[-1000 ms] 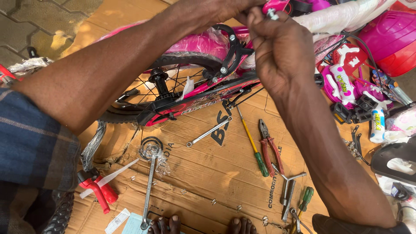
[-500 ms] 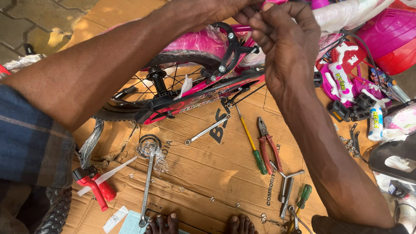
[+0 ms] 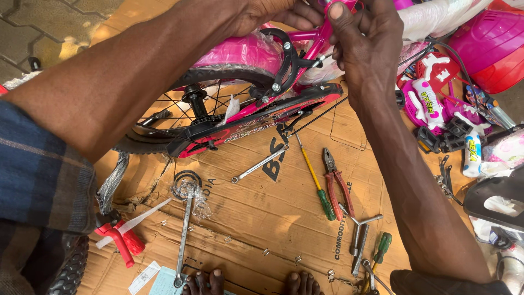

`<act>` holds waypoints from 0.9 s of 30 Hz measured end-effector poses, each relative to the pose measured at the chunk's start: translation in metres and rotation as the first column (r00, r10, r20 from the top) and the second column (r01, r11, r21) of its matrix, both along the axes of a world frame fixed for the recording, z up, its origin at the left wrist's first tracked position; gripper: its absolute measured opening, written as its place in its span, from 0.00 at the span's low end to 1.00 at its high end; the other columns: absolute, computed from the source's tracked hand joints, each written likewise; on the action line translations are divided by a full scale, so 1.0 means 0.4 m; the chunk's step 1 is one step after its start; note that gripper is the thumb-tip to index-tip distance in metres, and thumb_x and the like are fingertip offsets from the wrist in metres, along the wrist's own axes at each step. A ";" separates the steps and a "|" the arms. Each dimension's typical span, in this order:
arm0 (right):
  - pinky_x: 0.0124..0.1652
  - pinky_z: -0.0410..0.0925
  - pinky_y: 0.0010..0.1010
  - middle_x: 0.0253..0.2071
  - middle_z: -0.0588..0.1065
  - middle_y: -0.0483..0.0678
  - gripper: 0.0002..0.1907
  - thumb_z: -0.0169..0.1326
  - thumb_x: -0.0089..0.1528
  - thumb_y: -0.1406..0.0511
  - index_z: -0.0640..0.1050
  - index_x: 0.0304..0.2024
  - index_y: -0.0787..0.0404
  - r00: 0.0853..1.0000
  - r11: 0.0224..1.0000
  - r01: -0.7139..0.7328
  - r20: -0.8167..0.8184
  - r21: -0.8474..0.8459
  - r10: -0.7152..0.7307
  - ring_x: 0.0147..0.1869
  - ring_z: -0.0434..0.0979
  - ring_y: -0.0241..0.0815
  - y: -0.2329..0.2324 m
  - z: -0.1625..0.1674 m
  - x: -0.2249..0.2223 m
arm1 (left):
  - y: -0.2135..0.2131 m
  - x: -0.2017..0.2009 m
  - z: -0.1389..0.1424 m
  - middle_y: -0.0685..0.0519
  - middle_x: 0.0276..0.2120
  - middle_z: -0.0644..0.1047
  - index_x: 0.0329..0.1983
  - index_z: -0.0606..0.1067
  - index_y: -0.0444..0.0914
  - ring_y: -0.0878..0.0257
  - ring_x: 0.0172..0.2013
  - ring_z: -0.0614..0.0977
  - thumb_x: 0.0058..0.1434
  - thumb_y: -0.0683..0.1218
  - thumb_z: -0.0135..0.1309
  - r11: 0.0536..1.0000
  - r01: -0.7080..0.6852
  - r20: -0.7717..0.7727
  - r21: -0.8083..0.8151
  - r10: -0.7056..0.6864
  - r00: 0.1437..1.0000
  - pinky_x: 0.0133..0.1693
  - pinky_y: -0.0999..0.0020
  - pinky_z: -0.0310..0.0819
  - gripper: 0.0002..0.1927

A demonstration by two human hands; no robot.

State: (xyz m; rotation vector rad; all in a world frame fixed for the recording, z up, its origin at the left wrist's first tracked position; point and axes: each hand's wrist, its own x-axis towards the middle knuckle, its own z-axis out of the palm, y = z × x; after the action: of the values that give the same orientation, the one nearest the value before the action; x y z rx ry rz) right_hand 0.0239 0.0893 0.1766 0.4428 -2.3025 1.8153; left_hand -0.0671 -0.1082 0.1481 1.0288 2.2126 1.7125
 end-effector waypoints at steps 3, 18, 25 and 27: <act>0.25 0.62 0.21 0.30 0.75 0.43 0.26 0.62 0.74 0.61 0.70 0.70 0.63 0.998 0.999 -0.044 0.038 -0.033 0.045 0.28 0.71 0.30 0.007 0.001 -0.007 | 0.004 0.010 0.007 0.55 0.40 0.84 0.50 0.81 0.40 0.67 0.42 0.85 0.67 0.64 0.54 1.000 0.017 -0.013 0.010 -0.017 1.000 0.48 0.66 0.78 0.24; 0.34 0.66 0.22 0.39 0.72 0.49 0.20 0.46 0.74 0.53 0.72 0.50 0.65 0.848 0.748 0.032 0.415 -0.663 0.331 0.39 0.71 0.36 -0.018 0.020 0.029 | -0.002 0.012 0.019 0.60 0.43 0.82 0.54 0.79 0.42 0.70 0.46 0.82 0.66 0.64 0.62 0.974 0.225 -0.073 0.034 -0.222 0.972 0.47 0.68 0.77 0.25; 0.30 0.63 0.27 0.27 0.66 0.45 0.13 0.54 0.71 0.59 0.69 0.38 0.59 0.969 0.976 0.219 0.116 0.004 -0.218 0.29 0.65 0.34 0.054 -0.178 0.161 | -0.022 -0.025 -0.006 0.62 0.31 0.76 0.45 0.80 0.41 0.71 0.30 0.74 0.65 0.65 0.57 0.985 0.013 0.032 -0.171 -0.008 0.999 0.34 0.65 0.72 0.24; 0.34 0.70 0.27 0.32 0.73 0.42 0.04 0.51 0.69 0.65 0.74 0.40 0.60 0.955 0.983 0.025 0.286 0.181 -0.077 0.34 0.74 0.32 0.077 -0.306 0.223 | -0.024 -0.038 -0.015 0.62 0.28 0.73 0.43 0.78 0.41 0.72 0.28 0.73 0.66 0.69 0.55 0.944 -0.196 -0.102 -0.266 0.175 0.979 0.30 0.65 0.70 0.27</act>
State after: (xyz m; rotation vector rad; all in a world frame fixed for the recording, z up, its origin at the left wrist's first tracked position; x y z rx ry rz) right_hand 0.1132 0.1202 0.0542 0.1413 -2.6573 1.7622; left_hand -0.0821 -0.1177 0.1420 0.8562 2.5785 1.3924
